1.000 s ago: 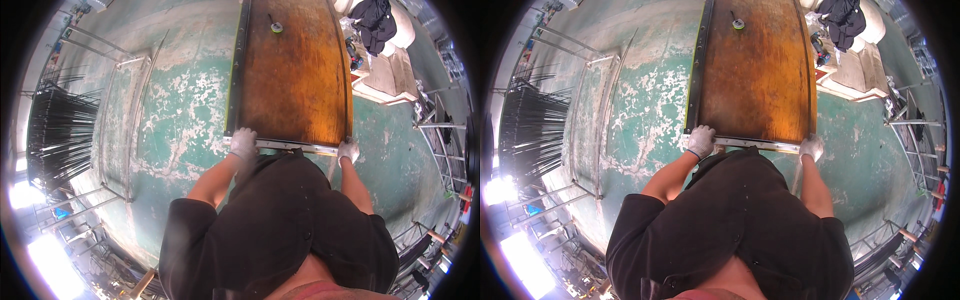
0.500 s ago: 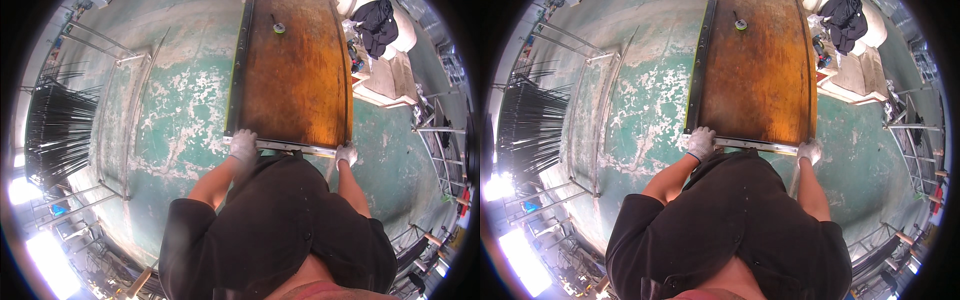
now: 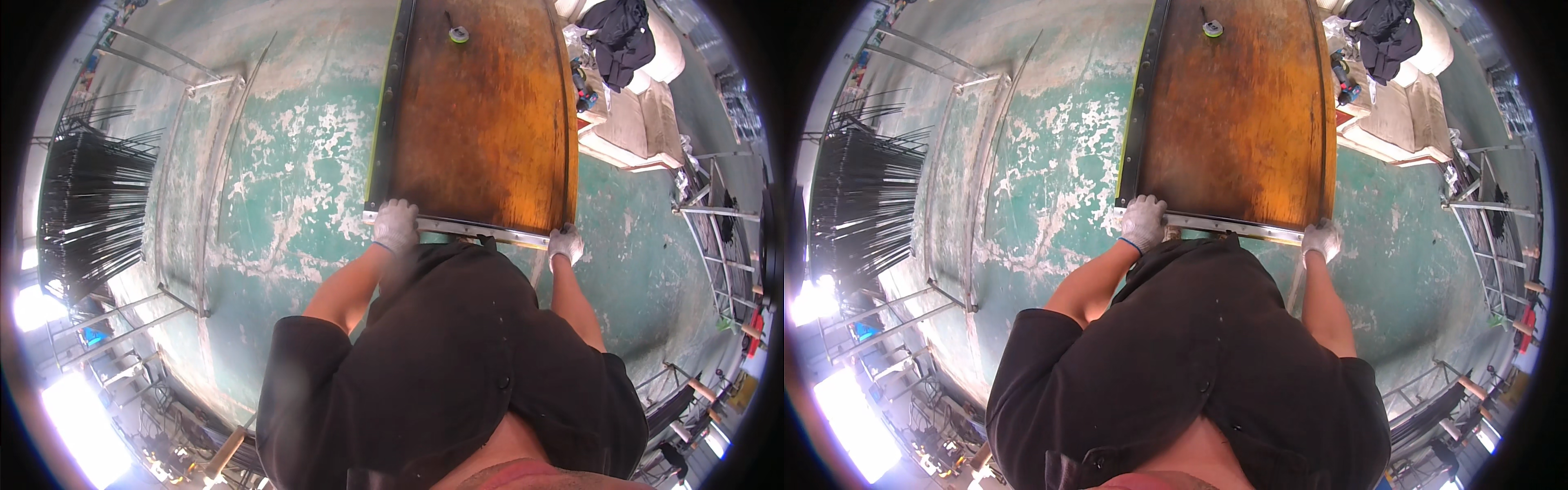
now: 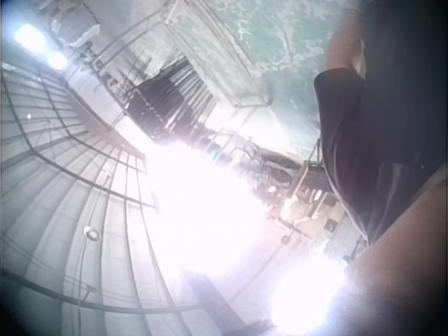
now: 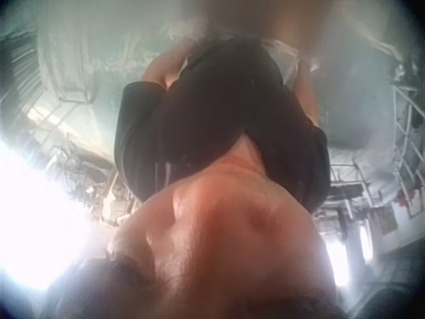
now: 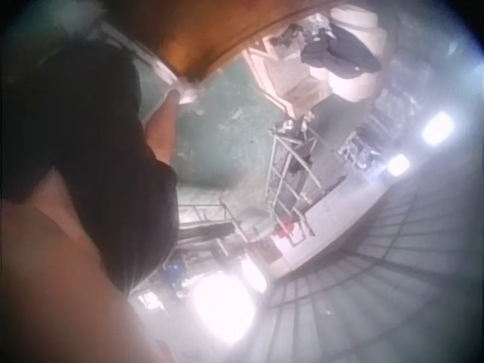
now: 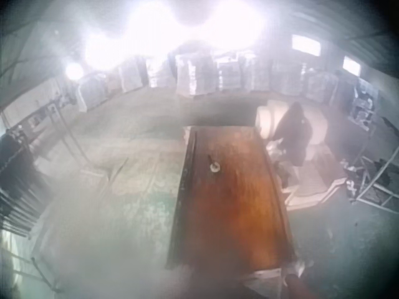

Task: The person repeatedly picks up long metal rods, places them on a wooden bending jig, and bends them into rectangular frames. The person then stacks the finished frames on a nearby rack. The process is repeated multiple times throughout the clip.

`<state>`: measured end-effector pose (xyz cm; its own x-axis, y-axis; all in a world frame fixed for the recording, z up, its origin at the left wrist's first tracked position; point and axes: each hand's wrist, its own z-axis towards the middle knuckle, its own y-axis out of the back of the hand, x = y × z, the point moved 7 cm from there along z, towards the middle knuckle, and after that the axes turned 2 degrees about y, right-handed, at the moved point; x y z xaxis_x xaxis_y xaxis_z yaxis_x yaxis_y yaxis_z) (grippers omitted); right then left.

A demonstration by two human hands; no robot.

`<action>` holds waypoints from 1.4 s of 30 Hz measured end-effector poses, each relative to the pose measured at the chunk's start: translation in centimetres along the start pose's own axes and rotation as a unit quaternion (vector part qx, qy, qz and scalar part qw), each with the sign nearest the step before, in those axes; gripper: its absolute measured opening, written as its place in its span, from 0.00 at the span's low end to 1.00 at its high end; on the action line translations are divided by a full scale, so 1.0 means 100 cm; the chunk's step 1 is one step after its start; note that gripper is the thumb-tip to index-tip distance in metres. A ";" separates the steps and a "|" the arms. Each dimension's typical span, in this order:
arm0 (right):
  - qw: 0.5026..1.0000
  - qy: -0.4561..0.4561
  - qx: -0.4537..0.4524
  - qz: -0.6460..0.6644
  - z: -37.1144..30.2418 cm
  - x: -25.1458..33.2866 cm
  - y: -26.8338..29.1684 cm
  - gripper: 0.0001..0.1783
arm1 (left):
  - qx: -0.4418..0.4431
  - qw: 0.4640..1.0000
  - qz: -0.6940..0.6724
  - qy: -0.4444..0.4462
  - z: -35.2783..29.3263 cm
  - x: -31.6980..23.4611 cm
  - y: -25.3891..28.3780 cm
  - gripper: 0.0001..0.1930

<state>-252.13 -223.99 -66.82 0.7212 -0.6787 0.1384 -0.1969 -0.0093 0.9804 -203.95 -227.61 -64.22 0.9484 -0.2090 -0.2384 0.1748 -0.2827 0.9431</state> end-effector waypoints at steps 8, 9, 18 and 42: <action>1.000 -0.008 -0.001 0.021 -0.002 0.000 0.002 0.24 | 0.041 0.999 0.016 0.007 0.001 -0.002 -0.002 0.15; 1.000 -0.007 -0.002 0.020 -0.003 0.002 0.004 0.22 | 0.043 0.999 0.017 0.008 0.001 -0.003 -0.003 0.14; 1.000 -0.003 -0.009 0.009 0.001 -0.002 -0.002 0.24 | 0.009 1.000 0.023 -0.004 0.002 -0.004 -0.024 0.13; 1.000 -0.008 -0.004 0.029 -0.002 -0.001 -0.001 0.25 | 0.021 1.000 0.002 -0.013 0.007 0.004 -0.033 0.24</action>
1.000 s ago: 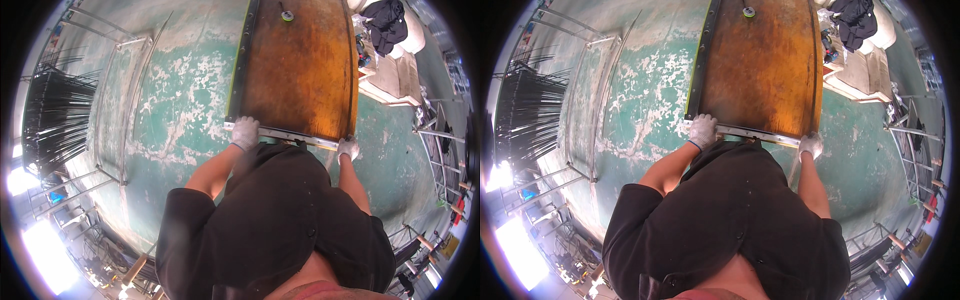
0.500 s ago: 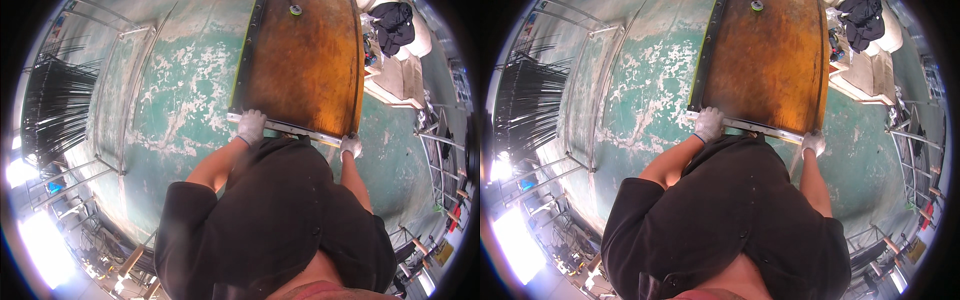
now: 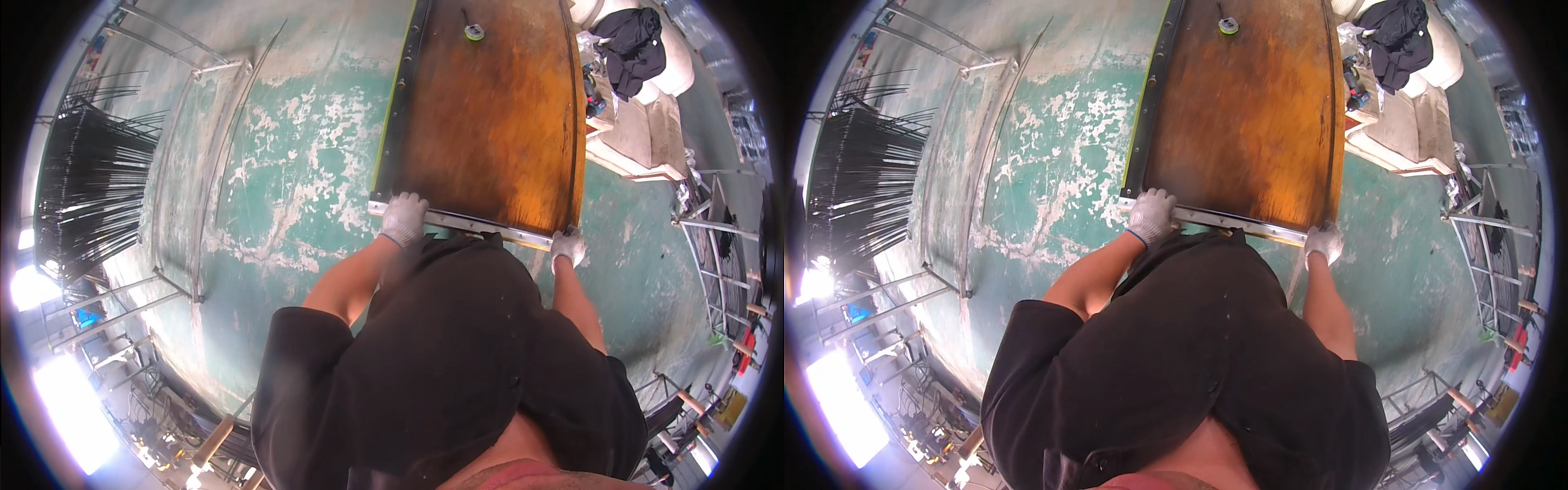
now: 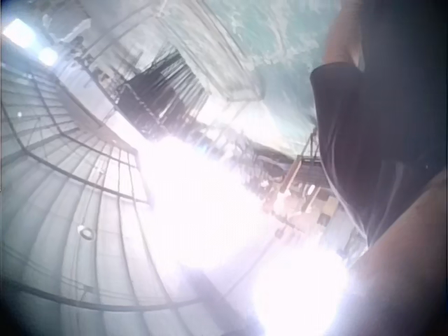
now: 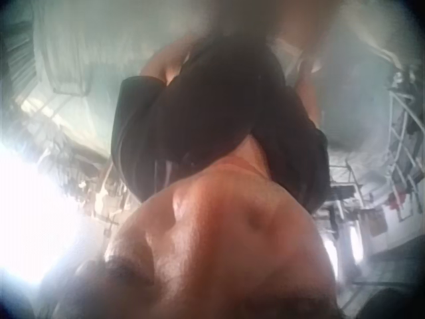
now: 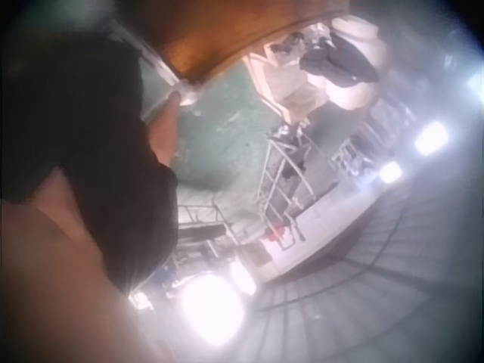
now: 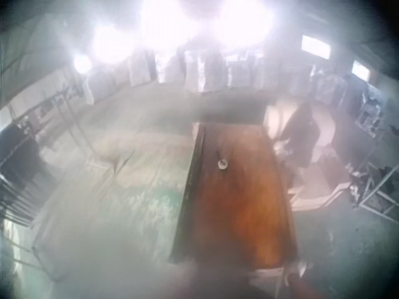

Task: The person repeatedly picks up long metal rods, places them on a wooden bending jig, and bends them into rectangular frames. The person then stacks the finished frames on a nearby rack. The process is repeated multiple times throughout the clip.

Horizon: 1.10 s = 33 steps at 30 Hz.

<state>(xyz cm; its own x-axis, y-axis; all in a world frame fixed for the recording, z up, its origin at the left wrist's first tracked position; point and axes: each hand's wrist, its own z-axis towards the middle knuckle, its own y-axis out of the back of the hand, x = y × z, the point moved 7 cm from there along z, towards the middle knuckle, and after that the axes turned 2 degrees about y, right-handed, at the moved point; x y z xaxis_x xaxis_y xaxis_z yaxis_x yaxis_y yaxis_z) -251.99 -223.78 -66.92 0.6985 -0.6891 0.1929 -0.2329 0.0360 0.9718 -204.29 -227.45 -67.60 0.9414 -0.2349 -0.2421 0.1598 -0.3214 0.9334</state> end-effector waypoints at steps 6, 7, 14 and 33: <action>1.000 -0.005 0.006 0.000 -0.003 0.005 0.005 0.25 | -0.003 1.000 0.003 0.004 0.000 0.000 0.001 0.23; 1.000 -0.003 0.000 -0.001 -0.002 0.004 0.005 0.25 | 0.000 1.000 0.006 0.004 0.001 -0.001 0.001 0.23; 0.997 -0.058 0.053 -0.009 0.015 -0.003 -0.003 0.27 | 0.003 1.000 0.015 0.006 0.000 -0.002 0.000 0.22; 0.981 -0.003 0.181 -0.071 0.096 0.018 -0.041 0.30 | 0.008 1.000 0.028 0.002 0.002 -0.004 0.006 0.24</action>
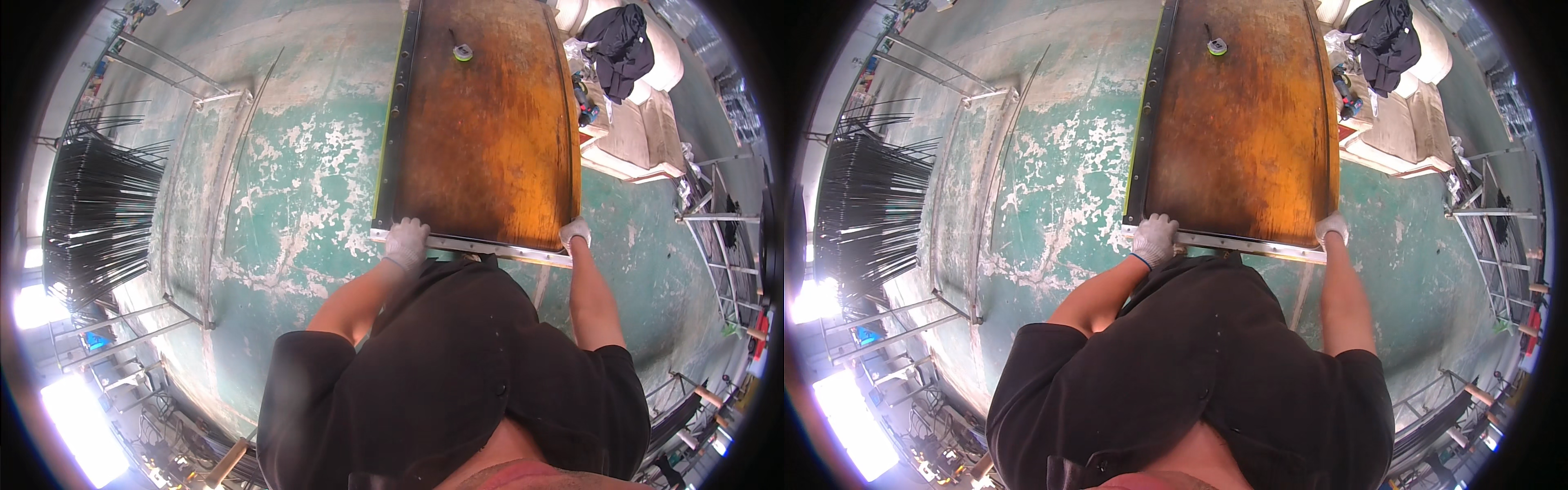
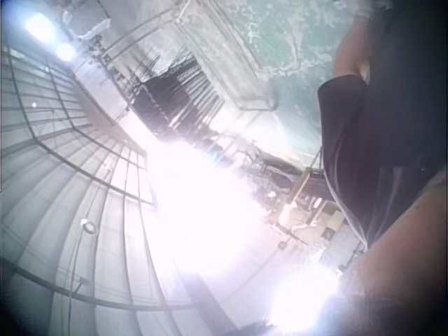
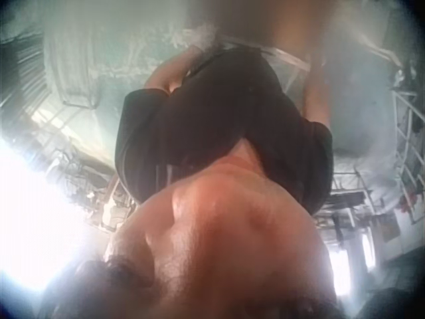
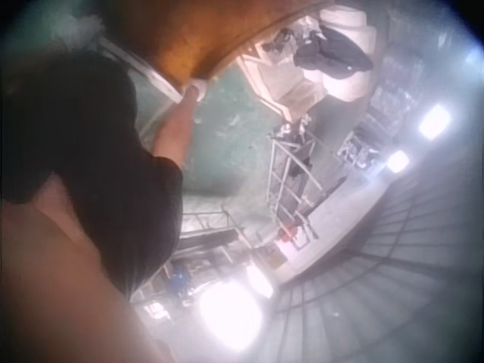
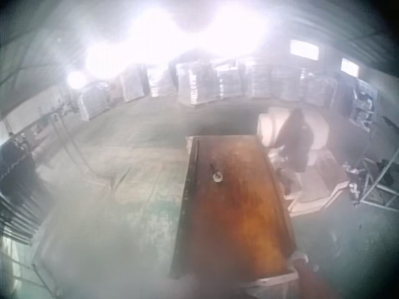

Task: The person repeatedly picks up long metal rods, places them on a wooden bending jig, and bends them into rectangular frames. The person then stacks the finished frames on a nearby rack. The process is repeated multiple times throughout the clip.

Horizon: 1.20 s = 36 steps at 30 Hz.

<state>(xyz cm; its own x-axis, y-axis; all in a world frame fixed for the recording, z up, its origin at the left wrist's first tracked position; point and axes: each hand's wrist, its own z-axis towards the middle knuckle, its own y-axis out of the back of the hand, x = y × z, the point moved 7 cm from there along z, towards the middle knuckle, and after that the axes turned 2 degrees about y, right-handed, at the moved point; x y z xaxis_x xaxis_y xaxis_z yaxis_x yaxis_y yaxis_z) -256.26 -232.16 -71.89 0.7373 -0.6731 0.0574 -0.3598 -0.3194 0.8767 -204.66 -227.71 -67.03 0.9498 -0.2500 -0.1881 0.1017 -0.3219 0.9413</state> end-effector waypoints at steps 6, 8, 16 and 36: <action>0.993 0.062 0.061 0.076 0.056 -0.040 -0.028 0.31 | 0.011 1.000 0.007 -0.002 0.007 -0.007 0.001 0.24; 0.985 0.090 0.105 0.098 0.041 -0.020 -0.024 0.30 | 0.021 1.000 0.006 0.012 0.003 0.000 -0.001 0.25; 0.995 0.098 0.001 0.020 -0.009 0.006 0.021 0.26 | 0.026 0.999 0.003 0.019 0.004 -0.004 -0.003 0.22; 0.921 -0.009 -0.054 0.385 0.020 -0.022 -0.031 0.23 | 0.118 0.986 0.078 0.085 0.006 -0.024 0.026 0.29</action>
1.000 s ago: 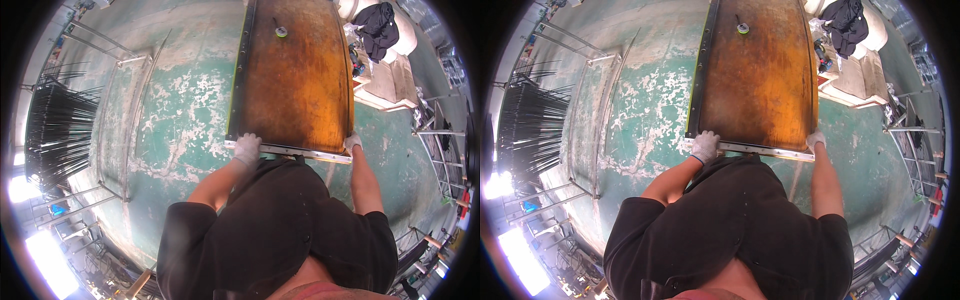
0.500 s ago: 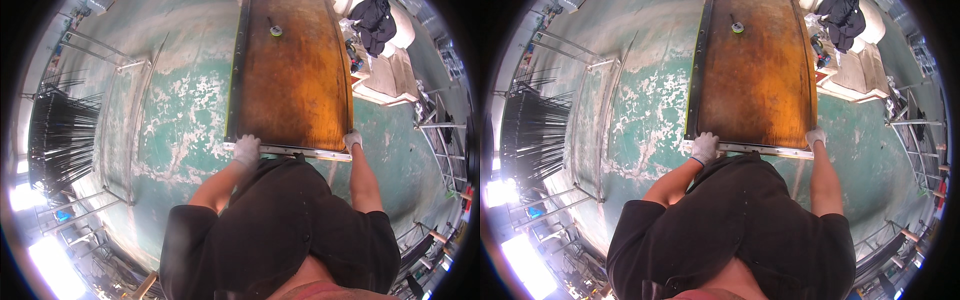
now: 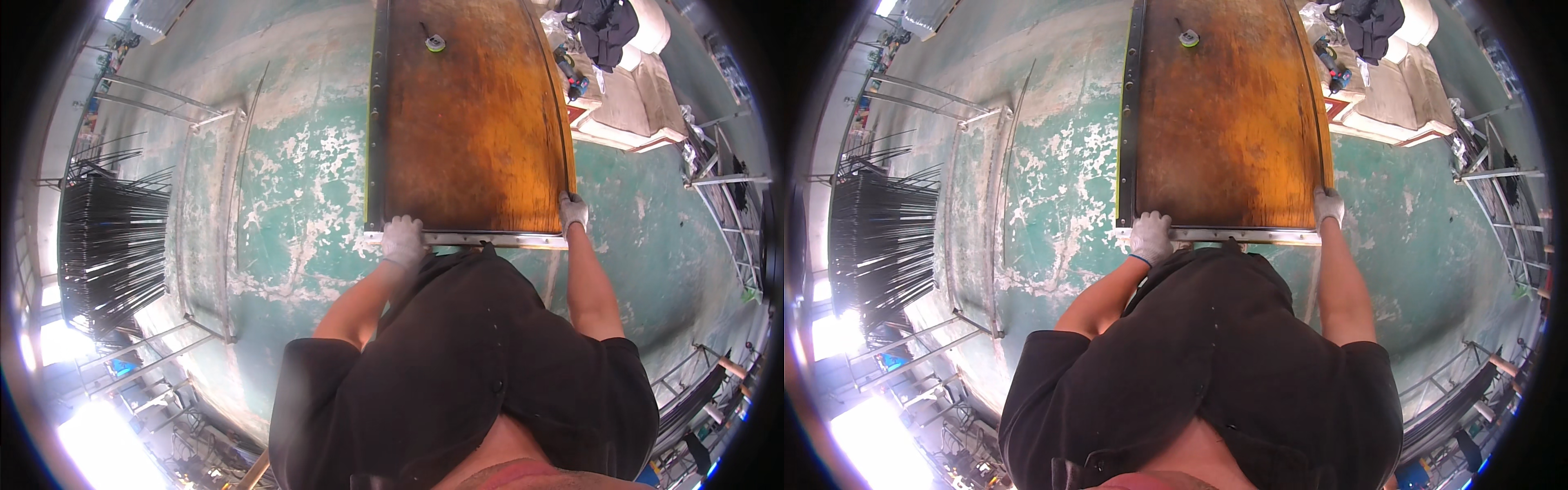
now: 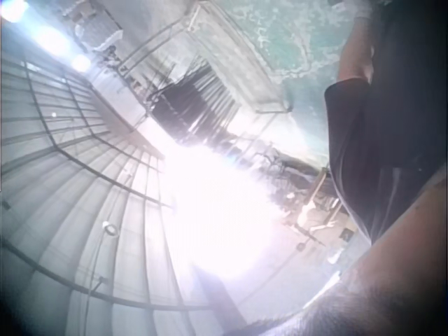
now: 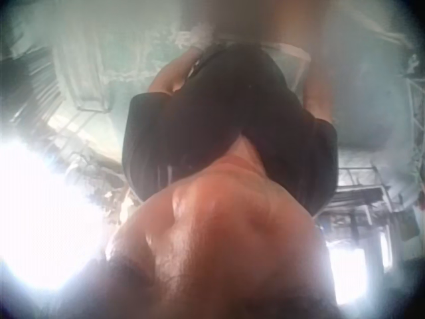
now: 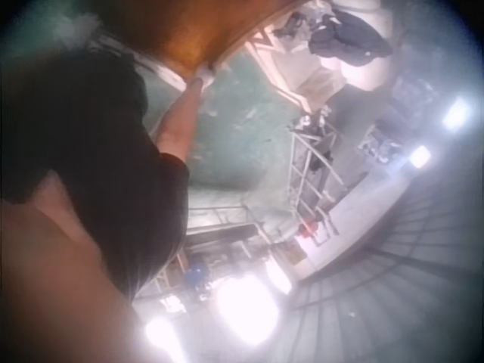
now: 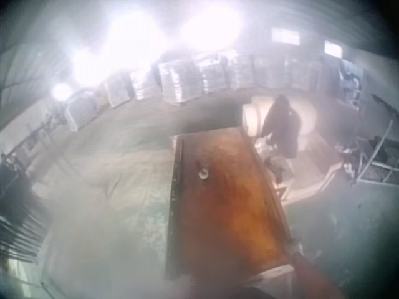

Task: The person repeatedly picks up long metal rods, places them on a wooden bending jig, and bends them into rectangular frames. The person then stacks the finished frames on a nearby rack. The process is repeated multiple times throughout the clip.

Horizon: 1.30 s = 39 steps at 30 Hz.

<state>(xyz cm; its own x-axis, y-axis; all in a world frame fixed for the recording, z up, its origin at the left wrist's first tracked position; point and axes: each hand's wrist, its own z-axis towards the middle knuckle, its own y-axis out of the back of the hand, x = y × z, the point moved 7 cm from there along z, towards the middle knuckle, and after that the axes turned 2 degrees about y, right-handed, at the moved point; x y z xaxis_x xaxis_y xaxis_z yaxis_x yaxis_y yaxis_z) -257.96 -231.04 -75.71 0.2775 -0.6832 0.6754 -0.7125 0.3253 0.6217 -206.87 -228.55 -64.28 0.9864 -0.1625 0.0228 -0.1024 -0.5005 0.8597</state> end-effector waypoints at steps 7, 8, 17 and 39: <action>0.992 0.072 -0.091 -0.054 -0.035 0.025 0.009 0.21 | -0.038 0.999 -0.035 -0.006 -0.002 0.000 -0.003 0.24; 0.991 0.067 -0.099 -0.065 -0.042 0.029 0.010 0.20 | -0.057 0.997 -0.056 -0.009 -0.004 0.002 -0.004 0.17; 0.934 0.288 -0.134 -0.165 -0.086 0.079 0.009 0.18 | -0.152 0.979 -0.137 -0.005 0.034 0.014 -0.002 0.13; 0.831 0.521 0.055 -0.188 0.021 0.333 -0.245 0.45 | -0.352 0.917 -0.183 -0.039 0.132 0.008 0.061 0.25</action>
<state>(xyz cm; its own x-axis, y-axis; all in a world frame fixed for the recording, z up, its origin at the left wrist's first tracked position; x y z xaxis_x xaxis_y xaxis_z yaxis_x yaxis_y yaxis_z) -232.67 -263.15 -69.27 0.8599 0.2317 0.4549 -0.4887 0.1161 0.8647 -208.41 -242.91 -65.76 0.9230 -0.1667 -0.3467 0.3697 0.1351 0.9193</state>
